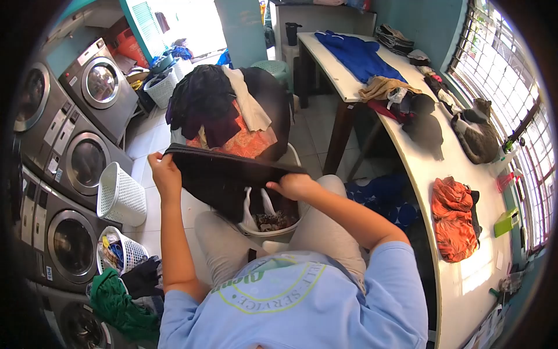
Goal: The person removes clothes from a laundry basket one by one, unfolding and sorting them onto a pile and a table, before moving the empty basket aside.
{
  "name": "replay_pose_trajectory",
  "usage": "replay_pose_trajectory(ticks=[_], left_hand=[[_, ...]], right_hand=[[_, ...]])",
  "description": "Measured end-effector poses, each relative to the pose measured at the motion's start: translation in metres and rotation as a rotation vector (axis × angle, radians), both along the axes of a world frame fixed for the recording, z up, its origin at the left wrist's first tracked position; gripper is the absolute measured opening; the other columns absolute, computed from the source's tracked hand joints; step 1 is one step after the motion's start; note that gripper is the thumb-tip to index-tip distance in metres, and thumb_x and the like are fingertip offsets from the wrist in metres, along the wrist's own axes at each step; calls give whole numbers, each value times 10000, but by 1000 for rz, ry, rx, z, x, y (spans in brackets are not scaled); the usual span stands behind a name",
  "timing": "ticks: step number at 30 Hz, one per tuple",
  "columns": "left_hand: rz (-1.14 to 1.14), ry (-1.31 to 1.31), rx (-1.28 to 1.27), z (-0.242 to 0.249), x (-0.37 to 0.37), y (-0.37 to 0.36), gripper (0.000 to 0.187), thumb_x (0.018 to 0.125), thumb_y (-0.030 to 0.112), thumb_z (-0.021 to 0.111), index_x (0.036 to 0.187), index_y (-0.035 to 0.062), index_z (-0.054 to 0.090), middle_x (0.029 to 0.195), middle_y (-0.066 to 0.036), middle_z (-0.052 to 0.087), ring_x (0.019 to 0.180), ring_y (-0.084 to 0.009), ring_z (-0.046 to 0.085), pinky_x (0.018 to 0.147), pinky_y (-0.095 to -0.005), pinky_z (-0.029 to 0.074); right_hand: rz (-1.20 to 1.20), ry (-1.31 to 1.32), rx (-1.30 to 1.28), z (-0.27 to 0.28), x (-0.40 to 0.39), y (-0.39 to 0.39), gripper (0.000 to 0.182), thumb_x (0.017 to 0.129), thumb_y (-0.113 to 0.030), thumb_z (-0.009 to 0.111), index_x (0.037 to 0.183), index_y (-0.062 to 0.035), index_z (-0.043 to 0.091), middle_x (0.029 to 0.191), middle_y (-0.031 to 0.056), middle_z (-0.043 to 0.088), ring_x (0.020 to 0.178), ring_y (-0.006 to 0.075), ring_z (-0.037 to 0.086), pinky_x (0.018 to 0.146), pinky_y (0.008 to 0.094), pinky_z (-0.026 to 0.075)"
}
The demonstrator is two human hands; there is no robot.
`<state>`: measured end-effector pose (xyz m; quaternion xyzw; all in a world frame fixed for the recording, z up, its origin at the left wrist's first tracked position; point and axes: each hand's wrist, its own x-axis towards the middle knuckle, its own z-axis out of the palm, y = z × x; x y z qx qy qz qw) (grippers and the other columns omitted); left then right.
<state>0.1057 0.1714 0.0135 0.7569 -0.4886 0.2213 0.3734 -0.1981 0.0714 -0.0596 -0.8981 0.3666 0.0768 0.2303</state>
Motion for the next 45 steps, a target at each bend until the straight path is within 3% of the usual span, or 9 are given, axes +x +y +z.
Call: replay_pose_trajectory(ticks=[7,11,15,25,30,33,36,39,45], left_hand=[[-5,50,144,-36,60,5,292,809,-19,533,1066,41,658,941,-168,553,852,-355,596,783,-404,486],[-239,671,318,-40,84,22,186,851,6,543,986,-9,669,803,-100,653,504,-155,610,436,-261,496],[-440,823,665,-32,75,52,132,842,-21,546,909,-23,661,679,-28,574,515,-111,591,479,-243,506],[-589,1143,830,-11,103,51,143,832,14,535,887,-30,659,715,-58,609,543,-133,612,532,-243,526],[-583,1089,124,35,161,-76,165,839,105,576,938,11,669,802,-70,629,720,-158,610,702,-315,542],[-698,1280,-339,81,177,-147,525,856,158,668,1331,97,451,1232,-81,521,882,-200,588,756,-363,529],[-606,1166,-163,70,161,-189,517,892,265,633,1352,163,419,1108,-58,523,958,-229,572,802,-361,506],[-671,1076,284,16,108,-196,398,899,192,575,1289,148,508,1139,-34,562,955,-165,581,791,-314,496],[-722,1022,1236,-177,25,-179,450,879,302,629,1260,76,555,1104,-41,638,893,-147,610,738,-299,498]], right_hand=[[455,-246,-555,57,-26,-34,409,793,-413,636,769,-5,609,911,148,643,881,309,620,749,424,481],[290,-526,-982,87,-35,-27,263,677,-226,743,761,-22,600,1100,104,600,1017,284,552,802,410,439],[26,-374,-124,69,-53,-29,226,677,-164,750,833,-46,639,902,140,640,870,296,596,732,380,462],[-162,-245,708,110,-48,-59,227,813,-34,651,1005,-17,531,673,54,610,616,134,647,538,264,509],[-140,-691,662,134,16,-196,393,759,-123,627,1108,-47,464,834,122,619,688,271,674,592,383,570],[-465,-1208,302,169,78,-236,563,844,-219,636,1317,-32,394,1266,255,461,1157,323,518,921,459,459],[-530,-1081,50,144,113,-263,658,852,-338,642,1376,-47,370,1401,221,308,1305,329,339,1059,426,322],[-205,-836,-98,74,117,-239,552,865,-328,648,1313,-48,484,1311,132,478,1251,243,418,1006,336,369],[-155,-165,755,-61,52,-194,496,909,-405,566,1303,-108,508,1220,89,540,1214,222,448,948,376,407]])
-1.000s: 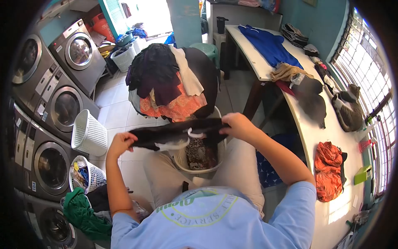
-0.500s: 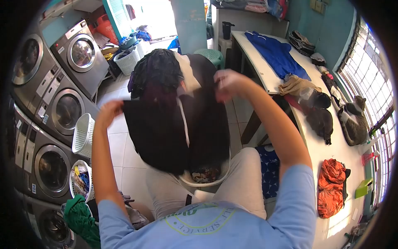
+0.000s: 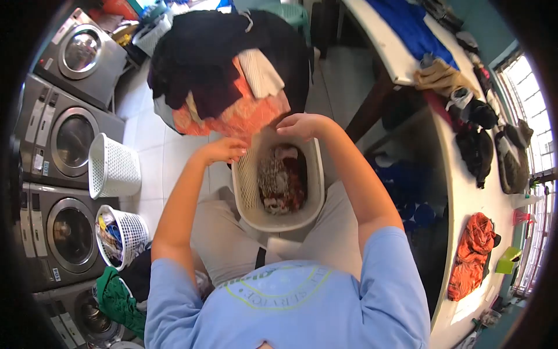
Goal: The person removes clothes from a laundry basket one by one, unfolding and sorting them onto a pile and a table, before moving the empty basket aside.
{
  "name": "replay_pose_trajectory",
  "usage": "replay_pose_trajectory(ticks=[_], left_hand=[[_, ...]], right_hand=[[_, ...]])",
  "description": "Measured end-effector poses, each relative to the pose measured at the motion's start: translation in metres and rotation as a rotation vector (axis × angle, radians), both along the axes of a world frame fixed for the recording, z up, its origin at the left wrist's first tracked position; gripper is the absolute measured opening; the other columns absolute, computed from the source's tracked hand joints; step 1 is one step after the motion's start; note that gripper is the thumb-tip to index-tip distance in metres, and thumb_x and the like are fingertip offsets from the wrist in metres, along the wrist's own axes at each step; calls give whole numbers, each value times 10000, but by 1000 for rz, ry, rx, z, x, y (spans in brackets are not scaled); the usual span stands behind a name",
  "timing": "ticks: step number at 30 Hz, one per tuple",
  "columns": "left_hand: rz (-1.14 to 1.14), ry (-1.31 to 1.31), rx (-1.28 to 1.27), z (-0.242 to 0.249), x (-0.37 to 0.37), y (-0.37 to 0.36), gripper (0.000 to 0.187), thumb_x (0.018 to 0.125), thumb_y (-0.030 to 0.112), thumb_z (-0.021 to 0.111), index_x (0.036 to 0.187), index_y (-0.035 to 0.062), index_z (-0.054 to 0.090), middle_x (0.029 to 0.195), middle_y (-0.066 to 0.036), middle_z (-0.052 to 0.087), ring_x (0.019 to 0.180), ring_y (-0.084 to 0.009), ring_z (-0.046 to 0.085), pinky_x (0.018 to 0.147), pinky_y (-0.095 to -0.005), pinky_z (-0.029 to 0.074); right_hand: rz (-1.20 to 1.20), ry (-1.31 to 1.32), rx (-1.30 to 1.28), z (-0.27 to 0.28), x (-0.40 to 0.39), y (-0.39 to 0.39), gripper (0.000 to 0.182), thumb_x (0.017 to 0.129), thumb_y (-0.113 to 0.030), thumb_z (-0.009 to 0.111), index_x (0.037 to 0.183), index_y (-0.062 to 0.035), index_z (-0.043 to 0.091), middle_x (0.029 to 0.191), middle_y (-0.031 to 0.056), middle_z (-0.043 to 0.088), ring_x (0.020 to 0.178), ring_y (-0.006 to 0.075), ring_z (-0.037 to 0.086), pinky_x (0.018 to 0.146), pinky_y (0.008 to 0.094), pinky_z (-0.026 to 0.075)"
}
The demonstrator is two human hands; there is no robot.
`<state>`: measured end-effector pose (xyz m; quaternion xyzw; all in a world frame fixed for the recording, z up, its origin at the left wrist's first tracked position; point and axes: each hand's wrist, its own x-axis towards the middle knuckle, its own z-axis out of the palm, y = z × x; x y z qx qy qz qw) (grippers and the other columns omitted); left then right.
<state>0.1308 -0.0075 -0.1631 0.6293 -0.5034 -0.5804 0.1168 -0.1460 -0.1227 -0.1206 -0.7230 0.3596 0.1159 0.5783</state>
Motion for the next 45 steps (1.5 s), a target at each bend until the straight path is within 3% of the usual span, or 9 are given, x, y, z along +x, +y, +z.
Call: replay_pose_trajectory(ticks=[6,14,18,22,25,28,35,43,45], left_hand=[[-53,-99,-2,-188,-36,-10,379,829,266,660,1115,18,630,1033,-118,674,905,-227,640,778,-347,500],[-101,-639,165,-375,-72,8,328,840,246,566,1082,41,649,1073,-218,640,1010,-360,615,894,-426,481],[-367,-1002,-434,-431,-101,72,360,841,271,589,1091,17,643,1091,-214,635,998,-356,615,844,-436,504],[-75,-717,112,-397,-129,23,340,813,288,620,1010,17,675,1024,-191,658,905,-303,641,762,-428,525],[-196,-737,-411,-435,-123,5,272,779,248,607,851,1,696,880,-156,678,809,-261,642,686,-418,502],[354,-58,241,-295,-121,-64,228,759,182,557,705,-6,674,706,-95,637,706,-208,601,575,-379,440],[1,1000,-367,-94,-81,-94,242,821,142,539,794,-54,677,885,-128,638,835,-188,581,735,-279,425],[344,27,194,-300,-80,-82,316,886,317,584,1031,52,679,967,-49,661,817,-147,597,709,-288,464],[454,-358,-113,-394,-80,-44,389,854,301,590,1093,-4,625,1036,-236,641,948,-372,624,816,-414,474]], right_hand=[[-865,-257,181,-168,-49,-1,459,925,-375,559,1292,-103,505,1164,44,573,1016,174,559,832,340,460],[-729,-259,-201,-135,-43,-30,306,896,-214,604,1132,-18,598,998,98,653,781,150,602,718,298,495],[-742,-139,-327,-139,-49,-35,306,883,-201,620,1124,-13,606,1006,116,653,830,179,624,760,311,501],[-773,-103,-250,-134,-48,-35,289,879,-163,621,1119,-2,606,1007,130,641,849,192,627,754,311,503],[-727,-93,-138,-140,-49,-33,317,845,-109,649,1141,-8,594,1058,138,622,866,197,625,747,306,507],[-598,-197,-91,-140,-43,-24,451,773,-80,708,1196,-24,561,1133,134,593,899,186,615,748,294,514],[-49,-203,-162,-139,-21,16,500,742,-229,729,1162,-11,569,1140,215,593,1012,375,596,882,424,473],[165,325,-106,-137,-38,30,390,856,-335,618,1016,16,555,921,244,639,910,410,611,795,473,479],[62,396,-173,-130,-43,18,390,859,-329,615,1038,10,543,910,241,640,898,407,614,785,469,483]])
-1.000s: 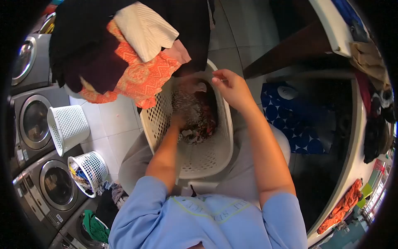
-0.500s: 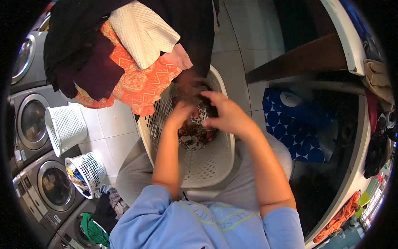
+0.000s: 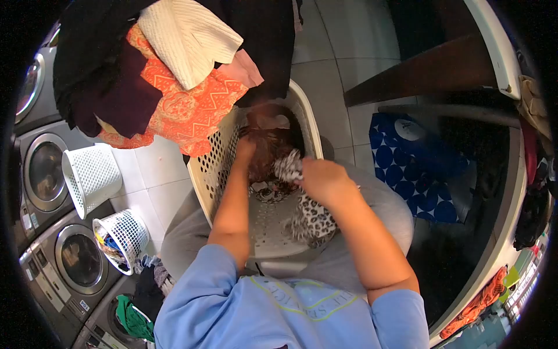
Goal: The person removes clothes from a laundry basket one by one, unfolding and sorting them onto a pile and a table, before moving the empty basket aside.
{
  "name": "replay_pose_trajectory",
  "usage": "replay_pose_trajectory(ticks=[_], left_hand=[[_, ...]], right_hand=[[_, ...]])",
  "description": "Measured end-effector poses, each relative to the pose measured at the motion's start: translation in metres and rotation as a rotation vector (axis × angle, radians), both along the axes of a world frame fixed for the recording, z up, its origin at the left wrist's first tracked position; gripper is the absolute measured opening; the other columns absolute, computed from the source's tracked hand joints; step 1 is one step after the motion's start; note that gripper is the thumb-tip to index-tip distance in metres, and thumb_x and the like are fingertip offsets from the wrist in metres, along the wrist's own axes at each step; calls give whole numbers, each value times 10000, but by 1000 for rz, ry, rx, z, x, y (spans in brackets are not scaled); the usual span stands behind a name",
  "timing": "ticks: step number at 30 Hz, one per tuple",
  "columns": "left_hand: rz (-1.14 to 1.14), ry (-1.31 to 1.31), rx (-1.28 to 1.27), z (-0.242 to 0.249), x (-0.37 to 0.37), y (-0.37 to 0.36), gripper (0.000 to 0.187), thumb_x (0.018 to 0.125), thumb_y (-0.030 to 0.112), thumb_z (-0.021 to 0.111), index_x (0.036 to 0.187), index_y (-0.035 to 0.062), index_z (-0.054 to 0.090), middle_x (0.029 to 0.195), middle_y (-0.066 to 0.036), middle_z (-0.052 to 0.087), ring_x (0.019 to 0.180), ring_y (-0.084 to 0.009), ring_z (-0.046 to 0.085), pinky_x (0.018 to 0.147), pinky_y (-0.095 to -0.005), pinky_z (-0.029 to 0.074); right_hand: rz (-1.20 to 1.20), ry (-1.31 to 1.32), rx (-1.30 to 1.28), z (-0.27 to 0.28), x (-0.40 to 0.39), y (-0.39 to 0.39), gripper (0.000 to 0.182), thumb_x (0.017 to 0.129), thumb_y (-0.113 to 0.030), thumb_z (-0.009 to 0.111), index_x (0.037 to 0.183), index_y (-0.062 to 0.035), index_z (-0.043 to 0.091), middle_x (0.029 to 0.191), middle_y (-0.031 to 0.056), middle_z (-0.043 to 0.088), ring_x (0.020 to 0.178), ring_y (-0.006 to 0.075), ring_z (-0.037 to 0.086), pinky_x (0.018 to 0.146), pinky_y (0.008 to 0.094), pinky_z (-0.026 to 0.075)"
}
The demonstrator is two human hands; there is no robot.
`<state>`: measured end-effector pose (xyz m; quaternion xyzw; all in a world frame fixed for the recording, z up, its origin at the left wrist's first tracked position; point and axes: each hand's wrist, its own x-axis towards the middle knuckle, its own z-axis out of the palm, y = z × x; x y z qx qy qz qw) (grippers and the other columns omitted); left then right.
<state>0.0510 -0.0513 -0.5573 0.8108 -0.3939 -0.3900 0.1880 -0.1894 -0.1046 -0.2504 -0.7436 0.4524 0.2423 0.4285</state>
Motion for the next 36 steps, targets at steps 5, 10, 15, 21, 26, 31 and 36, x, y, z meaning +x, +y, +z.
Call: replay_pose_trajectory(ticks=[5,10,15,21,26,31,36], left_hand=[[-365,-345,90,-49,-29,89,378,805,289,619,1073,22,641,1036,-254,633,939,-366,626,811,-437,479],[-335,56,262,5,-40,78,394,747,244,636,1081,36,636,971,-209,657,857,-317,651,738,-394,513],[132,1084,489,72,9,38,385,753,231,612,1075,21,639,997,-152,681,819,-213,676,632,-334,537],[-20,1520,-107,295,10,52,619,821,279,611,1335,-17,433,1323,-195,499,1186,-311,532,1023,-434,419],[191,1571,-443,395,7,124,631,834,255,598,1361,-14,379,1351,-194,457,1214,-322,494,1039,-448,390],[229,1412,-655,424,15,177,584,854,255,570,1344,-11,397,1325,-186,479,1193,-310,511,1021,-449,407],[275,1294,-692,420,19,243,539,874,256,542,1327,-8,415,1299,-179,502,1172,-299,527,1002,-450,425]], right_hand=[[-103,36,-166,-6,-9,-19,336,858,-242,596,1084,-7,517,884,230,643,881,397,618,757,466,493],[-154,-40,-274,-4,-12,-26,312,799,-116,571,1095,-23,542,880,230,645,877,401,613,769,466,482],[-229,-119,-291,-4,-18,-36,359,830,-227,612,1115,-14,565,947,234,645,915,397,608,809,452,468],[-462,-316,-212,1,-28,-42,676,820,-544,623,1142,48,568,1058,230,640,1023,379,597,893,424,453],[-940,-802,618,39,-32,-41,348,959,-280,511,1217,-49,551,1088,86,653,947,169,646,820,338,531],[-884,-1114,762,17,-35,-37,319,919,-120,518,1233,-61,507,1109,87,641,984,210,640,872,400,523],[-917,-1211,727,62,-36,-2,274,924,-129,539,1183,-40,548,1049,78,656,913,199,654,820,381,540]])
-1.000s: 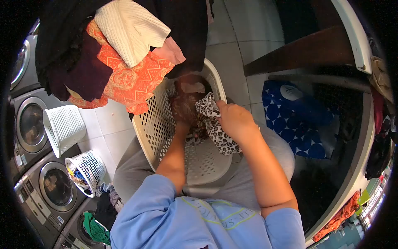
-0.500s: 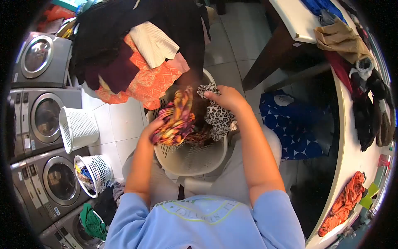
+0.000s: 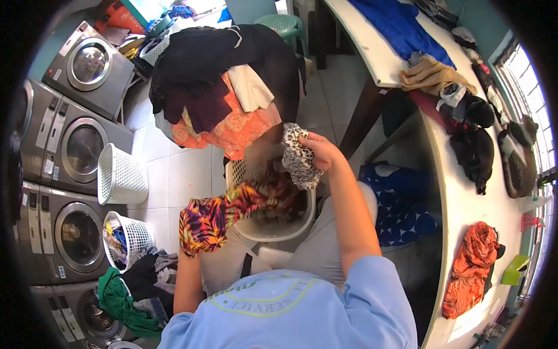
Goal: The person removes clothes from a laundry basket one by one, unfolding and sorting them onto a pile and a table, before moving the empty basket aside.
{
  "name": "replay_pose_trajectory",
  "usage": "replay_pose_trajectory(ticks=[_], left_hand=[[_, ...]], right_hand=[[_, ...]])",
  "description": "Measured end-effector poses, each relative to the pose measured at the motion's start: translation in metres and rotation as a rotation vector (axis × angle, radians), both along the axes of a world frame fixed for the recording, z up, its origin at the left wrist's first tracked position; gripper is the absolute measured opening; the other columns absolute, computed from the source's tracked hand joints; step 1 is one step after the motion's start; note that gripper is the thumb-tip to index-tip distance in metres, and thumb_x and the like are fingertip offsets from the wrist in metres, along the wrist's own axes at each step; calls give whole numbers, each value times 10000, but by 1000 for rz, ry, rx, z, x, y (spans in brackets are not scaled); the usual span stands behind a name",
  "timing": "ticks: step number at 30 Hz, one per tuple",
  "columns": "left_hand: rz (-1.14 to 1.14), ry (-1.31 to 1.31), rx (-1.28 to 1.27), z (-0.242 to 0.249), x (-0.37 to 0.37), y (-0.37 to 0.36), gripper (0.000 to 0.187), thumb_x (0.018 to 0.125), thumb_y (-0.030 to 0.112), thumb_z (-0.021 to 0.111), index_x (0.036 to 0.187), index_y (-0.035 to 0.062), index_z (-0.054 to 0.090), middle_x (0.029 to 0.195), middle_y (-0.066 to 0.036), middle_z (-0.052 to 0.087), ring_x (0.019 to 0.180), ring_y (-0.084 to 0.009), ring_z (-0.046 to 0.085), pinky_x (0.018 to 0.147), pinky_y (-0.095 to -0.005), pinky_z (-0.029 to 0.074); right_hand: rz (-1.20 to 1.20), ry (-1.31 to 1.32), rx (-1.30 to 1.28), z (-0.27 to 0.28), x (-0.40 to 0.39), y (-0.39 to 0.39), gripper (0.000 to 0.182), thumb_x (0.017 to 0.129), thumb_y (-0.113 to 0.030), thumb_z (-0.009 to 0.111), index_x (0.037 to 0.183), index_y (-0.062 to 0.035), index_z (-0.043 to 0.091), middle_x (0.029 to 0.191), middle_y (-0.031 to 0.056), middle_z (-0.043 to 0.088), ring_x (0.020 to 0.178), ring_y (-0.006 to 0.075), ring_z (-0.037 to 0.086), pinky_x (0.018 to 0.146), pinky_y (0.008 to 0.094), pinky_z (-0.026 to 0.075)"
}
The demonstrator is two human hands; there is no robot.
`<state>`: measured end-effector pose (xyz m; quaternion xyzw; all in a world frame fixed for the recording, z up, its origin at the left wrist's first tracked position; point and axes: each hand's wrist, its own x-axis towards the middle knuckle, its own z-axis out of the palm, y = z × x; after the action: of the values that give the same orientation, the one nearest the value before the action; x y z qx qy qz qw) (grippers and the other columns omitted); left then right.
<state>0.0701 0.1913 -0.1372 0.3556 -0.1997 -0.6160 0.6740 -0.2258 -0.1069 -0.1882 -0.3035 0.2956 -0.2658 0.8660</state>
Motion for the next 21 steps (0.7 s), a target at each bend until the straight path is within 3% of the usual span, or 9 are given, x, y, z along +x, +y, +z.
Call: replay_pose_trajectory(ticks=[1,3,5,7,9,12,14,19,21], left_hand=[[15,-23,2,-5,2,7,531,878,256,537,1324,-7,419,1293,-177,507,1168,-296,530,998,-450,428],[29,-85,-2,-13,9,16,514,886,256,526,1317,-6,426,1283,-174,516,1159,-292,536,991,-451,436],[28,-159,-8,-23,17,20,498,895,256,515,1310,-5,434,1272,-171,525,1151,-287,543,984,-451,443],[23,-245,-16,-31,26,21,482,903,257,504,1304,-4,441,1262,-168,534,1143,-282,549,976,-452,450],[14,-320,-27,-39,34,24,468,911,257,493,1297,-3,448,1251,-165,543,1134,-278,556,969,-452,457],[-3,-432,-28,-50,43,33,447,923,257,476,1287,-1,459,1236,-161,557,1122,-271,565,958,-453,467],[-19,-501,-28,-56,48,40,434,931,257,465,1280,0,467,1225,-158,566,1113,-266,572,950,-454,474],[-77,-820,-11,-66,60,42,406,951,258,437,1263,3,485,1199,-150,589,1092,-254,588,932,-455,492],[-96,-1038,16,-69,63,45,397,959,258,426,1257,4,492,1188,-147,598,1084,-249,594,924,-455,499]], right_hand=[[-4,-195,57,20,1,8,259,927,-144,545,1166,-44,562,1023,74,662,891,199,659,806,381,545],[-108,-161,48,47,4,30,207,938,-168,540,1099,-53,603,955,57,678,848,199,664,770,382,550],[-76,268,-199,11,5,33,210,926,-193,555,1053,-39,619,915,82,689,844,228,664,744,377,540],[323,1140,-983,18,12,53,246,894,-209,594,1035,-9,612,864,108,686,844,256,655,741,366,518],[439,1094,-1167,65,27,93,338,842,-212,656,1085,13,587,908,157,673,840,286,652,732,374,508],[439,777,-1051,102,50,124,426,833,-226,685,1170,-1,556,1047,161,655,919,262,638,772,370,494],[653,524,-893,119,69,132,518,836,-250,695,1258,-19,504,1153,142,610,1034,226,591,833,370,470],[870,601,-1011,214,142,106,535,854,-297,672,1279,-24,495,1129,114,585,1100,205,538,937,356,433],[671,509,-1071,257,174,69,429,867,-315,656,1186,-44,563,1048,48,618,977,145,555,866,314,441]])
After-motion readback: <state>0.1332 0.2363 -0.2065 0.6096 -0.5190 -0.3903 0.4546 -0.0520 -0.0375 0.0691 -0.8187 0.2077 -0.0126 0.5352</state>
